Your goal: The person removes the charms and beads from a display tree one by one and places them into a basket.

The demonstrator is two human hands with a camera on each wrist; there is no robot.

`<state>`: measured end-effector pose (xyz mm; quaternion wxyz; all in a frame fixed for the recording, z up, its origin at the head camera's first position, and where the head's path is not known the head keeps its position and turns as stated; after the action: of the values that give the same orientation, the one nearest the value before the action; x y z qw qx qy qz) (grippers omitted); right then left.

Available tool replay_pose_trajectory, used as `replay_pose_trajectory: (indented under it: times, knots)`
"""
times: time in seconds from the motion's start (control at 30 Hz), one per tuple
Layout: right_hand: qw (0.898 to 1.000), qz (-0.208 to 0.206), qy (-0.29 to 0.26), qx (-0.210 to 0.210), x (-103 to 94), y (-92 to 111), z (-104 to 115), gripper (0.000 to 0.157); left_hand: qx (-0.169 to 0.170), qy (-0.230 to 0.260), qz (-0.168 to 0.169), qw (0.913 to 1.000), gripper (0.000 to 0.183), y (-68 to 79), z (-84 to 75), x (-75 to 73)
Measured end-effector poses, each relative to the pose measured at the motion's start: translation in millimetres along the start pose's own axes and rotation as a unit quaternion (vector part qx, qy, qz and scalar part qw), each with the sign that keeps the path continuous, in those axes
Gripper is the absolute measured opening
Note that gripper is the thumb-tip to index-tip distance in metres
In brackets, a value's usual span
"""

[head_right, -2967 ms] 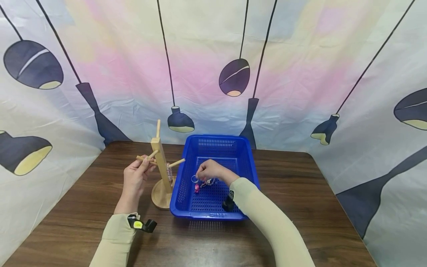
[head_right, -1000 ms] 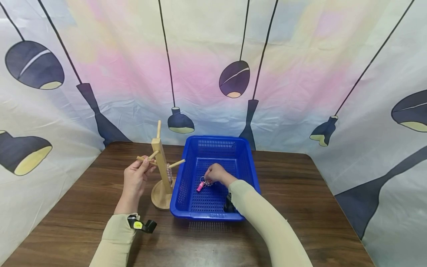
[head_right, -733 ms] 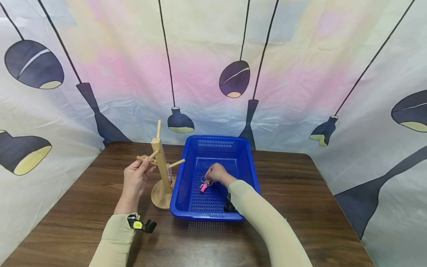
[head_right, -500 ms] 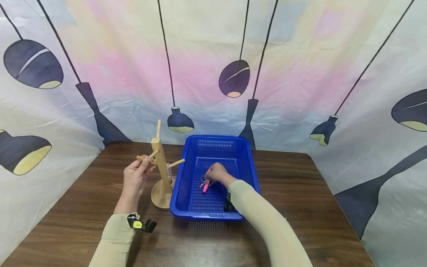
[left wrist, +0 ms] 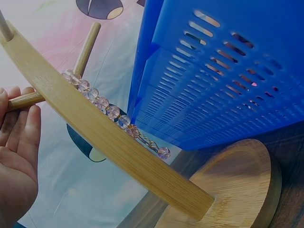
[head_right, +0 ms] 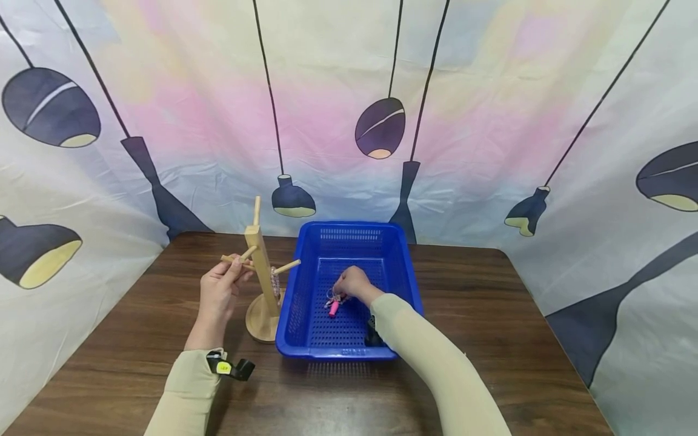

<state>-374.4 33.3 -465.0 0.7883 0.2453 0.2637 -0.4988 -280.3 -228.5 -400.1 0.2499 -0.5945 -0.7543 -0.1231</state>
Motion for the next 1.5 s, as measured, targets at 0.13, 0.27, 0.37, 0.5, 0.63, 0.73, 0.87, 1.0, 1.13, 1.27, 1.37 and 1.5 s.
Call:
replay_pose_trajectory:
  times: [0.13, 0.27, 0.37, 0.5, 0.63, 0.73, 0.87, 1.0, 1.13, 1.27, 1.37, 1.5]
  knots:
    - [1.000, -0.004, 0.005, 0.005, -0.5, 1, -1, 0.023, -0.004, -0.001, -0.001, 1.0000, 0.019, -0.1, 0.1, 0.1]
    - [1.000, -0.007, 0.002, 0.009, -1.6, 1, -1, 0.019, -0.005, 0.003, -0.002, 1.0000, 0.020, -0.5, -0.2, 0.2]
    - [1.000, -0.009, 0.000, 0.011, -2.3, 2, -1, 0.016, -0.004, 0.003, -0.004, 1.0000, 0.022, -0.5, -0.7, 0.1]
    - [1.000, -0.010, -0.003, 0.013, -2.2, 2, 0, 0.015, -0.004, 0.003, -0.002, 1.0000, 0.022, -0.2, -1.5, 0.2]
    - [1.000, -0.014, -0.005, 0.014, -1.9, 1, -1, 0.013, -0.002, 0.004, 0.000, 1.0000, 0.022, -0.2, -2.3, 0.2]
    - [1.000, -0.016, -0.004, 0.015, -1.6, 0, -1, 0.012, 0.000, 0.005, 0.000, 1.0000, 0.022, -0.2, -2.4, 0.0]
    - [1.000, -0.017, 0.001, 0.014, -1.3, 1, 1, 0.012, 0.001, 0.003, 0.002, 1.0000, 0.021, -0.1, -2.2, -0.2]
    - [1.000, -0.017, 0.001, 0.012, -1.1, 3, 3, 0.017, 0.001, -0.004, 0.001, 1.0000, 0.022, -0.2, -1.7, -0.5]
    - [1.000, -0.015, -0.006, 0.011, -0.9, 4, 4, 0.020, -0.004, -0.010, -0.001, 0.9999, 0.024, -0.4, -1.0, -0.9]
    - [1.000, -0.012, -0.015, 0.011, -2.5, 4, 6, 0.015, -0.007, -0.010, -0.004, 0.9999, 0.025, -0.4, -0.7, -1.4]
    - [1.000, 0.000, -0.019, 0.011, -5.5, 4, 10, 0.014, -0.007, -0.010, -0.003, 0.9999, 0.024, 0.0, -0.7, -1.0]
    - [0.999, 0.023, -0.044, 0.003, -12.0, 5, 22, 0.018, -0.006, -0.008, -0.001, 1.0000, 0.022, 0.3, -1.1, -0.2]
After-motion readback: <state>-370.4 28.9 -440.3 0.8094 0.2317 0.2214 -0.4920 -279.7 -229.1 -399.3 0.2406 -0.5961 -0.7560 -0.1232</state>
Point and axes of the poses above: each hand's wrist, its own y-axis away from the middle knuckle, its own x-axis out of the palm, z = x × y, the point moved 8 cm from there along -y, towards the middle knuckle, and after that the axes turned 6 degrees about -x, right-handed, at the moved point
